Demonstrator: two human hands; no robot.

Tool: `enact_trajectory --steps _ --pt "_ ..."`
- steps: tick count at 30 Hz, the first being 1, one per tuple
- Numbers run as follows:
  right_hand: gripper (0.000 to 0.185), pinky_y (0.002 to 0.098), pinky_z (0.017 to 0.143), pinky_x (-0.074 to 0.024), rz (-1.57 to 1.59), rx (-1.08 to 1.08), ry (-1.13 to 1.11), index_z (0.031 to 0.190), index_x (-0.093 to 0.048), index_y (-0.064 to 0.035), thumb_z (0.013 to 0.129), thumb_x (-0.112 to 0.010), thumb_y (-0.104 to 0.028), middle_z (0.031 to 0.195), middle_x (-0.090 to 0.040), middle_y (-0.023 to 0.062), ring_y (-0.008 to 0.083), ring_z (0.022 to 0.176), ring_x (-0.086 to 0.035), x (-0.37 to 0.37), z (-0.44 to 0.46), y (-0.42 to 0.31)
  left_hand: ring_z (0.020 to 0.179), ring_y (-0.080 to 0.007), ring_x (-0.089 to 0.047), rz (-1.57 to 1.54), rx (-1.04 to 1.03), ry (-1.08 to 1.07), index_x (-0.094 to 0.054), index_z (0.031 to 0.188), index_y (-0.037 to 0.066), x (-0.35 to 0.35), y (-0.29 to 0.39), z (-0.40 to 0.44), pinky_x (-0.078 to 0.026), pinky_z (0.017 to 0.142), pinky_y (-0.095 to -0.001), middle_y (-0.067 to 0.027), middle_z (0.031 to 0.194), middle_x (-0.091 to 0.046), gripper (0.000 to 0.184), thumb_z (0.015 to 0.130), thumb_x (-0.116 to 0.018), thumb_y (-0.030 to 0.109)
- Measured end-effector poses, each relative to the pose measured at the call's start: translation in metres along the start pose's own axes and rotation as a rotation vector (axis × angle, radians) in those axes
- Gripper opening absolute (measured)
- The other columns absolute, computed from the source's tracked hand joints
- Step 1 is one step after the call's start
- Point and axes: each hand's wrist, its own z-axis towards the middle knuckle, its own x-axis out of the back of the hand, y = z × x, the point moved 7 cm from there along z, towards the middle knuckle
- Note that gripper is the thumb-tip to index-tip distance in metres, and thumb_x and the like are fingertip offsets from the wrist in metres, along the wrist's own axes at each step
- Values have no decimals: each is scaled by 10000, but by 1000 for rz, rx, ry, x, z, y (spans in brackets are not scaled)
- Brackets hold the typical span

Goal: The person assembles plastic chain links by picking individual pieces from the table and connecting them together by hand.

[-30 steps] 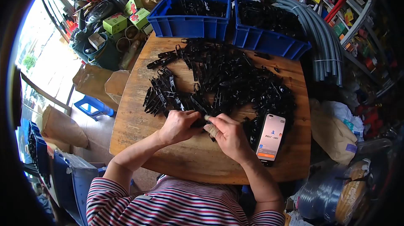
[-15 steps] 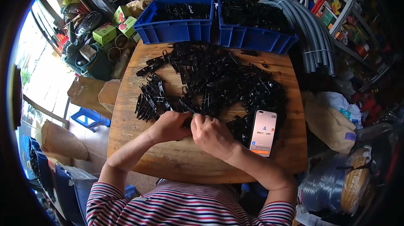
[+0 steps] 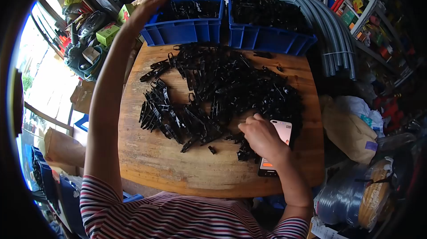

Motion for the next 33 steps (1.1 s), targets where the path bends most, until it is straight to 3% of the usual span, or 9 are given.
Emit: enact_trajectory --steps 3,6,7,11,19,22,25,28,33 --pt "84 365 783 -460 8 13 15 826 -617 -43 747 -642 -50 819 -579 98 268 863 -549 -16 3 -6 1129 -277 -551 571 -85 -19 -422 1361 82 9 -22 35 -420 970 -359 -185 1203 -577 708 814 -650 470" --pt "59 379 806 -465 89 -35 70 758 -586 -34 737 -641 -32 818 -576 108 285 878 -552 -18 4 1 887 -174 -637 552 -258 -412 -662 1012 111 -38 -25 -35 -514 779 -340 -72 971 -668 238 797 -675 213" --pt "65 379 803 -465 137 -29 73 752 -582 -32 729 -642 -25 814 -571 108 287 876 -550 -18 4 3 875 -185 -640 520 -42 -512 -662 922 109 -51 -41 -68 -515 761 -341 -57 926 -665 153 773 -651 141" --pt "72 377 784 -463 150 -18 86 745 -574 -25 714 -635 -1 810 -561 117 296 862 -546 -10 6 2 1096 -260 -493 782 108 -775 -647 946 139 -78 -67 -176 -419 895 -434 -36 992 -610 230 727 -602 85" --pt "122 381 718 -466 403 -22 406 878 -610 -27 761 -638 -42 826 -606 110 296 781 -568 39 36 -16 991 -276 -533 702 -233 -433 -584 950 106 -63 -81 -195 -422 829 -375 -71 919 -613 238 723 -653 81" --pt "80 381 732 -480 92 -46 291 826 -640 -34 746 -643 -39 812 -632 114 289 775 -581 20 29 -1 869 -274 -594 339 154 -290 -547 964 73 -44 -78 -191 -471 754 -365 -109 893 -616 227 767 -657 97" --pt "61 383 741 -484 -75 -160 72 786 -657 -43 740 -629 -16 805 -637 108 288 804 -589 -15 16 14 792 -258 -627 -4 160 -233 -524 989 48 -52 -57 -211 -496 696 -360 -142 889 -618 237 801 -655 105" --pt "72 386 744 -484 8 -126 102 781 -666 -47 728 -632 -12 795 -638 109 293 815 -593 -21 12 8 706 -142 -619 35 -29 -474 -556 981 72 -100 15 -252 -493 620 -296 -51 814 -621 207 804 -663 93" --pt "131 389 764 -470 187 -71 199 828 -650 -27 698 -662 -21 832 -629 122 310 835 -581 -22 21 -8 726 -290 -635 263 -240 -676 -600 959 106 -165 19 -305 -504 608 -381 -87 776 -631 225 780 -660 228"
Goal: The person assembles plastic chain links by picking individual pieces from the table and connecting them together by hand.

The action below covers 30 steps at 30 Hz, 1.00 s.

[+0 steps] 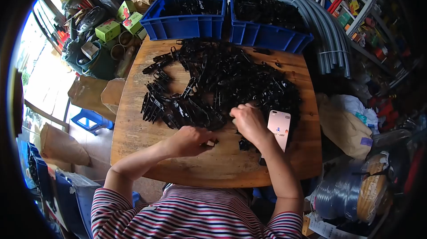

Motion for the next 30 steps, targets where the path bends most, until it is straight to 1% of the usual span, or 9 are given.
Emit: enact_trajectory --steps 2,4,7,10,11,15,19,23,30 --pt "144 396 772 -458 5 -35 23 813 -582 -13 690 -658 -14 848 -622 128 318 858 -574 -14 3 1 722 -283 -633 142 151 40 -599 966 116 1 -19 10 -503 595 -374 -76 790 -627 232 791 -651 259" --pt "145 376 717 -474 8 -17 40 799 -548 -7 703 -657 -4 844 -618 130 310 807 -593 -10 1 0 736 -280 -640 195 177 165 -604 1016 120 21 -25 12 -513 616 -372 -86 792 -638 270 791 -660 259" --pt "158 319 627 -484 179 -193 76 867 -572 6 742 -667 -4 816 -612 96 227 724 -625 9 -8 1 740 -318 -634 -94 215 226 -583 1020 91 39 -32 10 -504 636 -389 -134 806 -645 316 793 -671 292" --pt "202 256 581 -479 608 -367 156 965 -592 17 782 -674 -4 808 -593 52 130 670 -613 18 -13 -9 717 -327 -626 -250 200 234 -592 990 54 38 -34 6 -492 623 -378 -154 767 -636 305 784 -691 257" --pt "256 219 633 -481 788 -422 144 1025 -606 21 782 -688 16 846 -588 45 92 770 -600 8 -14 -7 691 -313 -625 -265 188 231 -600 992 48 33 -37 4 -486 611 -362 -154 751 -629 298 778 -699 230" --pt "216 229 724 -502 760 -69 269 1012 -618 51 799 -637 84 948 -597 57 115 827 -605 18 -4 -38 610 -291 -611 -221 231 238 -612 977 24 30 -38 -1 -466 571 -354 -156 687 -607 318 766 -720 236" --pt "176 233 762 -488 838 -62 331 988 -627 46 813 -648 37 996 -624 61 123 883 -595 14 0 -46 670 -358 -616 -243 337 299 -623 945 50 44 -38 -3 -480 587 -405 -169 677 -620 319 770 -687 309" --pt "141 236 771 -496 851 -120 373 946 -628 38 808 -657 38 904 -646 58 119 843 -608 8 -5 -49 653 -347 -621 -168 330 340 -641 944 58 42 -41 -5 -483 575 -407 -162 671 -625 321 760 -691 316" --pt "182 239 744 -516 858 -80 375 939 -631 41 767 -685 66 921 -659 79 126 834 -628 -1 -6 -41 651 -345 -621 -129 349 323 -637 924 56 44 -37 -4 -482 566 -404 -160 664 -621 307 762 -690 313"
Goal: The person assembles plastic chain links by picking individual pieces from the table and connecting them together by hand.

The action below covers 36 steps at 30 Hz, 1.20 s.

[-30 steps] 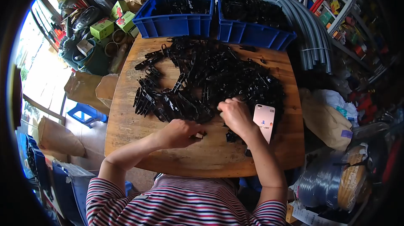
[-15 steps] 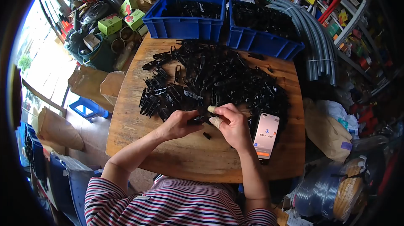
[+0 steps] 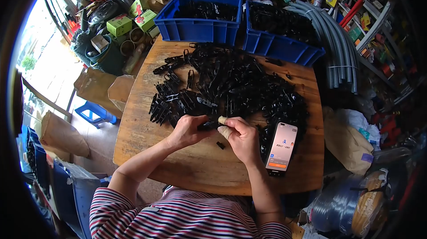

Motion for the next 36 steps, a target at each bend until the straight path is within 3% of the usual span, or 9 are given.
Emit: enact_trajectory --steps 8,11,14,17,23,26,30,34,36 --pt "212 230 767 -491 -44 12 -76 991 -638 42 785 -685 28 919 -651 67 118 840 -609 -1 0 -4 638 -347 -614 43 -61 28 -621 879 57 1 4 -2 -482 556 -409 -150 652 -614 281 761 -688 302" --pt "196 231 724 -489 -11 -89 -110 999 -633 48 815 -667 -12 891 -644 71 125 800 -605 -3 0 -3 616 -345 -608 144 -135 53 -595 835 58 0 6 -3 -475 537 -416 -142 624 -599 270 751 -691 296" --pt "185 232 666 -478 -214 -79 -286 1004 -627 59 851 -637 -46 837 -620 64 125 753 -589 -8 -2 -4 582 -330 -600 220 -218 53 -574 799 60 1 9 -4 -467 511 -410 -126 601 -583 259 737 -699 278" --pt "190 234 616 -454 -241 -8 -289 1017 -617 67 879 -604 -63 792 -586 58 117 713 -569 -13 -7 -4 544 -312 -589 240 -265 35 -586 798 65 -4 9 -8 -459 486 -391 -106 597 -575 235 724 -712 249" --pt "216 225 612 -442 0 -119 -268 1063 -594 72 890 -586 -56 798 -577 64 100 703 -560 -12 -12 -4 533 -292 -596 247 -316 73 -599 846 81 4 23 -12 -456 468 -376 -83 598 -580 225 715 -720 219" --pt "214 235 636 -453 -79 -2 -229 1070 -596 69 893 -580 -52 811 -579 68 106 736 -568 -15 -12 -13 545 -290 -603 210 -295 79 -598 858 82 6 23 -14 -462 476 -380 -84 606 -585 234 715 -723 219" --pt "317 318 631 -478 -380 247 -165 1130 -560 84 858 -613 -70 882 -560 146 232 777 -586 -23 -11 -46 608 -330 -614 267 -144 -1 -574 870 57 12 25 -8 -484 527 -422 -126 657 -613 291 717 -690 276" --pt "321 305 641 -499 -983 551 -341 1042 -579 112 772 -586 -60 808 -518 114 213 749 -562 -41 -21 -49 624 -339 -621 280 -119 -126 -616 860 63 -2 16 -11 -494 553 -430 -145 651 -619 293 763 -655 336" --pt "265 280 649 -496 -1093 628 -420 964 -574 112 737 -559 -25 781 -496 112 201 721 -534 -46 -19 -52 621 -341 -623 321 -80 -163 -629 842 67 -8 13 -10 -496 554 -426 -148 642 -618 292 769 -649 349"
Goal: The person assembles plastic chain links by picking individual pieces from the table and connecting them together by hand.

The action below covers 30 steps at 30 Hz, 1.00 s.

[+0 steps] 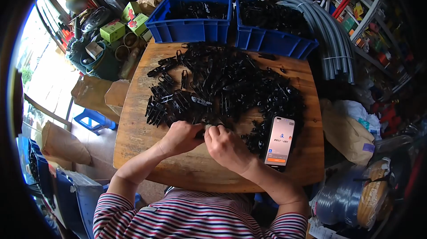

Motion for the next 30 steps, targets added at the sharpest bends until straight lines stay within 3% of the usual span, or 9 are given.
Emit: enact_trajectory --steps 8,12,17,19,21,22,26,27,30 --pt "155 275 629 -482 -111 104 -82 827 -612 49 737 -548 -61 778 -519 98 194 742 -542 -23 8 -2 620 -361 -618 86 99 -37 -604 843 66 -1 -10 4 -491 554 -447 -156 645 -613 322 769 -650 377" --pt "186 322 627 -443 -28 -144 -44 950 -622 -14 786 -583 -93 811 -543 61 208 750 -546 -10 -1 49 730 -367 -631 -219 95 -98 -619 928 61 30 -21 21 -497 630 -441 -185 758 -640 356 826 -597 401" --pt "119 371 742 -431 -139 -382 -313 851 -622 -63 764 -650 -140 764 -580 82 265 821 -549 -33 -45 102 750 -298 -656 -286 164 583 -585 942 55 127 -111 105 -505 666 -392 -144 778 -657 217 856 -602 254" --pt "68 376 750 -436 -87 -371 -354 813 -617 -61 770 -625 -112 760 -588 90 271 830 -552 -47 -51 105 1018 -342 -604 -347 81 611 -363 1333 96 195 -122 162 -462 875 -415 -229 1063 -619 644 855 -589 464" --pt "50 372 769 -442 -99 -393 -345 782 -611 -57 779 -565 -76 777 -605 99 264 846 -561 -49 -48 105 1252 -389 -399 -125 147 664 -116 1464 74 238 -157 203 -386 998 -411 -289 1367 -354 972 788 -606 572" --pt "75 370 779 -445 -105 -406 -338 767 -609 -55 783 -535 -57 785 -614 104 260 854 -565 -50 -48 105 1132 -362 -520 156 154 793 -308 1411 81 245 -151 199 -452 920 -418 -255 1261 -488 798 801 -623 487" --pt "66 376 784 -451 -78 -435 -336 790 -595 -57 789 -529 -60 830 -593 112 260 856 -567 -50 -51 108 770 -273 -638 240 -304 75 -672 921 116 126 -67 161 -528 696 -392 -105 795 -652 234 756 -647 280" --pt "75 385 764 -454 -57 -430 -299 821 -596 -45 798 -525 -53 840 -580 119 271 838 -566 -48 -50 109 864 -235 -615 24 50 -214 -679 901 95 89 -55 132 -502 772 -342 -87 912 -648 206 704 -694 153" --pt "119 400 710 -467 74 -433 -198 905 -601 -4 819 -523 -34 864 -552 134 296 791 -573 -39 -46 108 1020 -260 -549 317 -143 -14 -642 977 107 15 -43 75 -453 863 -365 -76 891 -642 292 694 -699 153"
